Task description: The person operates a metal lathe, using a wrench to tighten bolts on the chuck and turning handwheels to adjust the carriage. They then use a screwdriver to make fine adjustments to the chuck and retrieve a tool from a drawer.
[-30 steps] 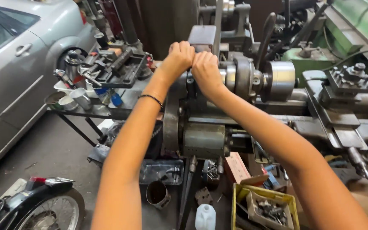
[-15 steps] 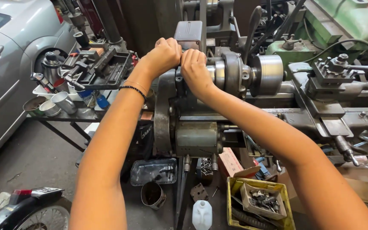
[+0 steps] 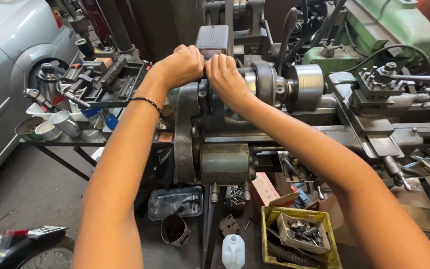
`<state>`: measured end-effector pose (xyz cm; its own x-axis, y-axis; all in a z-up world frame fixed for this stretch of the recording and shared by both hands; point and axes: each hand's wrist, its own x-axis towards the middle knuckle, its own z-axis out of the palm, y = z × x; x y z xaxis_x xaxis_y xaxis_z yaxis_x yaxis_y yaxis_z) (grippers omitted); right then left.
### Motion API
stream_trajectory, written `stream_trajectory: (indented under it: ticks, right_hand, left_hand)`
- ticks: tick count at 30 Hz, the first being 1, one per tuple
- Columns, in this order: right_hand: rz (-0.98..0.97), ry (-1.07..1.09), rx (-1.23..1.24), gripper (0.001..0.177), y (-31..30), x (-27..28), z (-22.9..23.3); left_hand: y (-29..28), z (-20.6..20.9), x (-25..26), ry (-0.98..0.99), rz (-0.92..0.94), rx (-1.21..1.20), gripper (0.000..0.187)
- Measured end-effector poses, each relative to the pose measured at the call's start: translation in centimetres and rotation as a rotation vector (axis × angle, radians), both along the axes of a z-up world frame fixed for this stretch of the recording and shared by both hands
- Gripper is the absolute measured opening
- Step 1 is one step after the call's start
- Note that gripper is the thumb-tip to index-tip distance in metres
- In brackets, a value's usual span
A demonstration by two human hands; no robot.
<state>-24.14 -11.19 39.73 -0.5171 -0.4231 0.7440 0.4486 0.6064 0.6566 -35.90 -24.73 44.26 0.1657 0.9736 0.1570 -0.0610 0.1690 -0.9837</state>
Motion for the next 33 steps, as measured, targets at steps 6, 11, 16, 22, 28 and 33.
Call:
stream_trajectory:
  ticks: [6,11,16,22,28,33]
  right_hand:
    - [-0.027,-0.009,0.011,0.014,-0.2,0.1,-0.1]
    - [0.009,-0.009,-0.025,0.013,0.4,-0.7,-0.3]
    - [0.074,0.041,-0.154,0.031,0.3,-2.7,-1.0]
    - [-0.059,0.092,-0.366,0.052,-1.5,-5.0,-1.2]
    - [-0.151,0.266,-0.417,0.048,-2.3,-5.8,-1.6]
    - [-0.157,0.284,-0.451,0.046,-2.4,-5.8,-1.8]
  left_hand:
    - [-0.3,-0.3,0.9,-0.006,0.01,0.088,0.021]
    - [-0.7,-0.7,1.0,-0.085,-0.007,0.209,0.016]
    - [-1.7,-1.3,1.4,-0.367,-0.046,0.376,0.005]
    - [-2.8,1.2,2.5,-0.326,-0.082,0.505,0.009]
    - [-2.3,2.0,3.2,-0.296,-0.085,0.497,0.011]
    - [-1.5,1.5,3.4,-0.343,-0.12,0.504,0.011]
